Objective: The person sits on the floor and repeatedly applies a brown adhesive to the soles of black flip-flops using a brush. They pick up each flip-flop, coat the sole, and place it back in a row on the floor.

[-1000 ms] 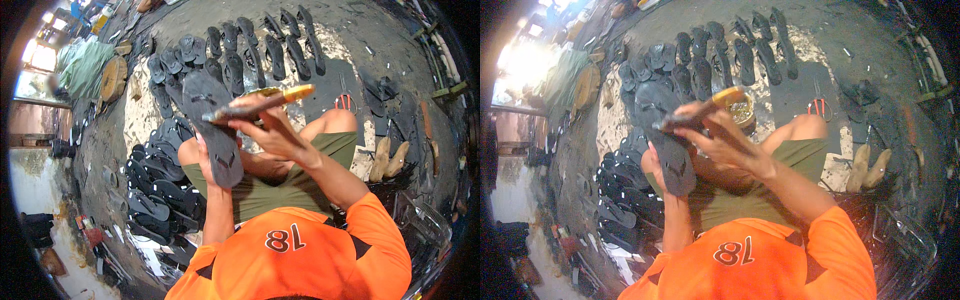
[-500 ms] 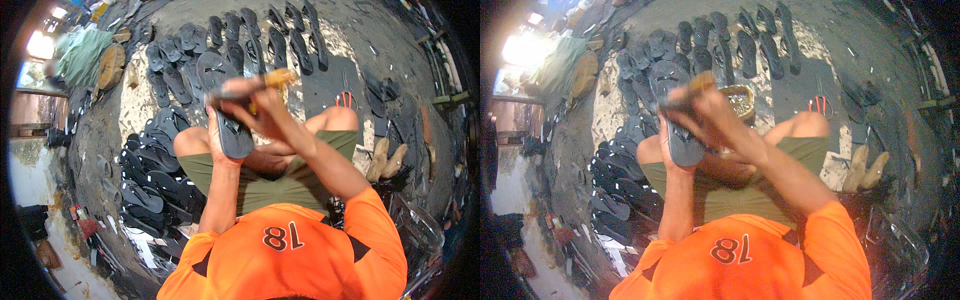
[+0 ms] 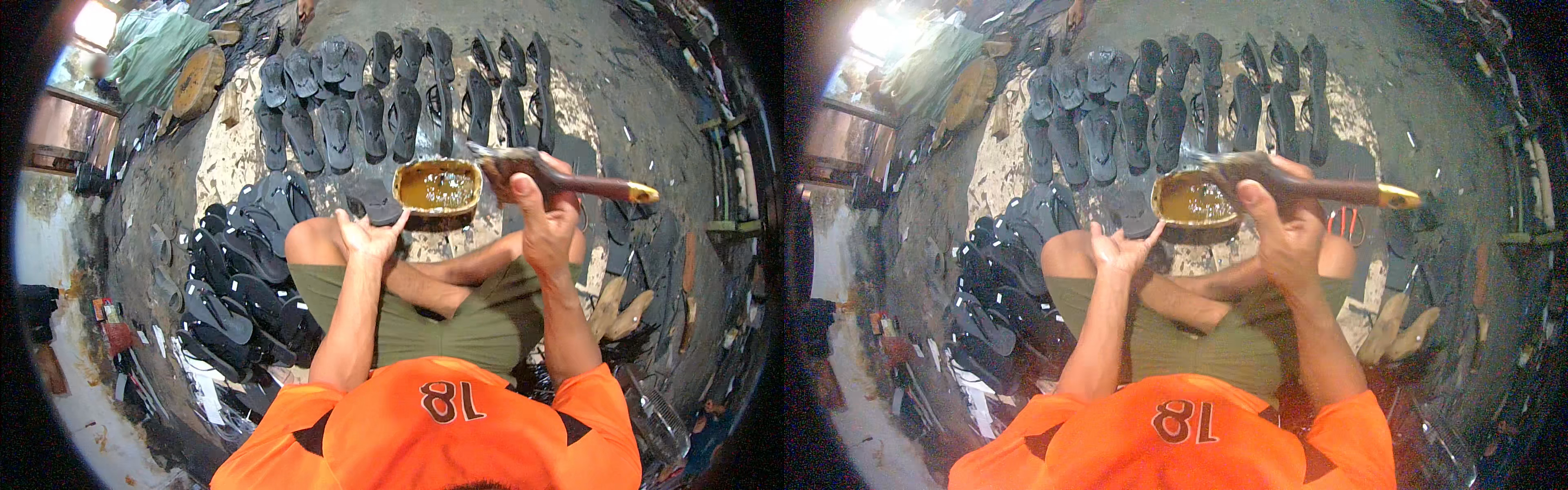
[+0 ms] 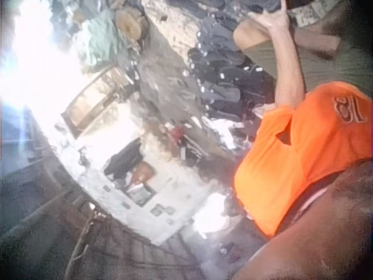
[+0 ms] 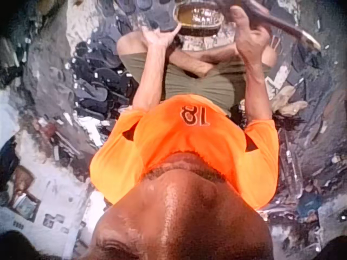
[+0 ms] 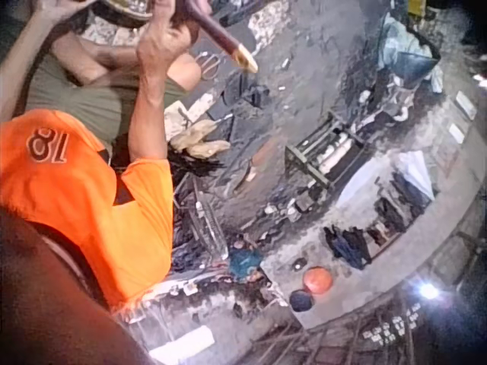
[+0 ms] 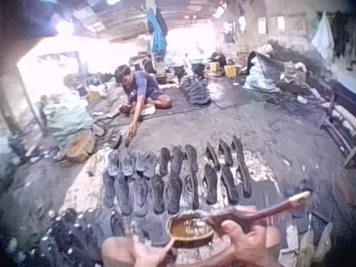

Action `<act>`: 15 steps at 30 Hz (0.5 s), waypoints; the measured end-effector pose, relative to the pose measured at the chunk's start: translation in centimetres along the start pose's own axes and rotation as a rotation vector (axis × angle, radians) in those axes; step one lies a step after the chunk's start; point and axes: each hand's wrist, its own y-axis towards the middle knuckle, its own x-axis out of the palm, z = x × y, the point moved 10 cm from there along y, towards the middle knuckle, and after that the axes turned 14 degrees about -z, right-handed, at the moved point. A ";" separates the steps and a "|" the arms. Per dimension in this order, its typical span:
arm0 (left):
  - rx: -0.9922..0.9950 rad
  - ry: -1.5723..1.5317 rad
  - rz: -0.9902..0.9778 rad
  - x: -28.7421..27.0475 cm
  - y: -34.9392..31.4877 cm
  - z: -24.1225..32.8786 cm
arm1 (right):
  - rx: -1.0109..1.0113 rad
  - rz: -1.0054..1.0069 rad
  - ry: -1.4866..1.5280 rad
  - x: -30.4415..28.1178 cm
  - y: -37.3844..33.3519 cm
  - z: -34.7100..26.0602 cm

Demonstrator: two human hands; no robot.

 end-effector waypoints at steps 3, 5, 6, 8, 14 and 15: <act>-0.003 0.064 -0.013 -2.1 1.1 0.0 | 0.044 0.102 -0.059 -2.8 0.2 0.8; 0.004 0.184 -0.018 -3.1 1.4 0.8 | 0.067 0.141 -0.097 -4.3 0.1 1.6; 0.026 0.305 -0.033 -1.8 0.2 1.3 | 0.094 0.170 -0.179 -5.6 -0.2 1.9; 0.032 0.583 -0.192 3.2 -0.6 2.8 | 0.163 0.249 -0.206 -8.2 -1.2 2.8; 0.301 0.981 -0.263 14.5 18.3 13.2 | 0.258 0.334 -0.263 -11.1 -2.9 4.0; 0.346 1.018 -0.221 15.1 22.4 15.0 | 0.258 0.308 -0.298 -11.2 -3.0 3.8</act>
